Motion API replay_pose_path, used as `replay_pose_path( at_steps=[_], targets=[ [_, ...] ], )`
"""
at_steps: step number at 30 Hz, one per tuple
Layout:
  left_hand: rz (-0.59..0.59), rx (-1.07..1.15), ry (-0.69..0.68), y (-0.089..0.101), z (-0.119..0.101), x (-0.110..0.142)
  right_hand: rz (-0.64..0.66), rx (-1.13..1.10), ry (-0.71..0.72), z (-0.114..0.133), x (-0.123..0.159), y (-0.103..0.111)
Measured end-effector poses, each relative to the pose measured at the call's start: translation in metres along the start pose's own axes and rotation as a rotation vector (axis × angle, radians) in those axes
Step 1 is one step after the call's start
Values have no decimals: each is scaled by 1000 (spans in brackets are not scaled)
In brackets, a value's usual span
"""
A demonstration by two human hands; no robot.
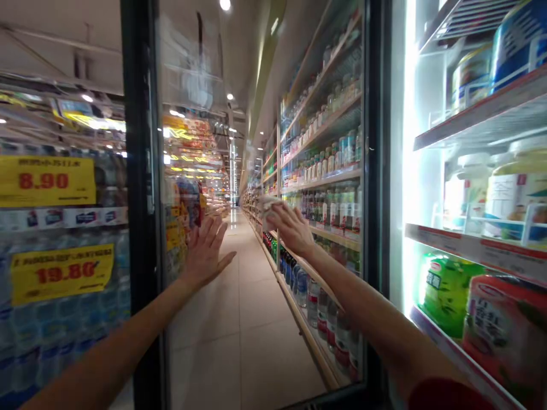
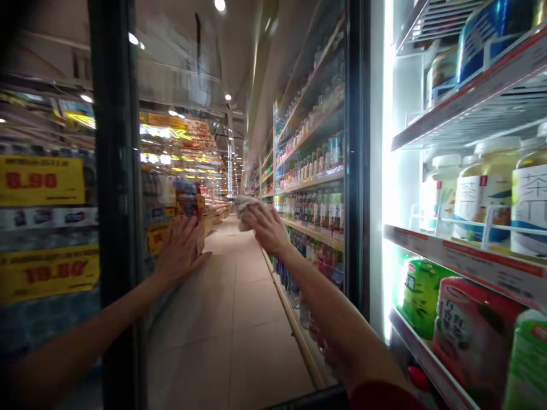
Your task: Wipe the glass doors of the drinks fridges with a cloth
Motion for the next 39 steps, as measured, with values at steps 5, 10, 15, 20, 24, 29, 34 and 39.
replay_pose_path(
  at_steps=[5,10,15,20,24,29,34,39],
  targets=[
    [4,13,19,0,0,0,-544,-1,-542,-53,-4,36],
    [-18,3,-17,3,4,1,-23,-77,63,18,-25,-14],
    [-22,-8,-77,6,6,4,-306,-7,-331,-24,-34,15],
    [-68,18,5,12,22,7,-176,-91,-114,31,-35,-18],
    [-81,25,47,22,46,17,51,-165,215,79,-35,-42],
    [-98,55,39,39,54,27,-261,-118,-315,44,-76,-22],
    [-167,70,62,57,62,29,61,-209,190,121,-71,-64],
    [-155,26,170,62,88,38,38,-244,157,124,-90,-65]
  ],
)
Point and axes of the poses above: each hand's wrist, its own x-axis away from the middle knuckle, its own y-axis out of the back of the hand, z = x × y, the point moved 6 cm from there along -x, towards the middle knuckle, and after that the axes turned 14 degrees about -x, right-handed, at the moved point
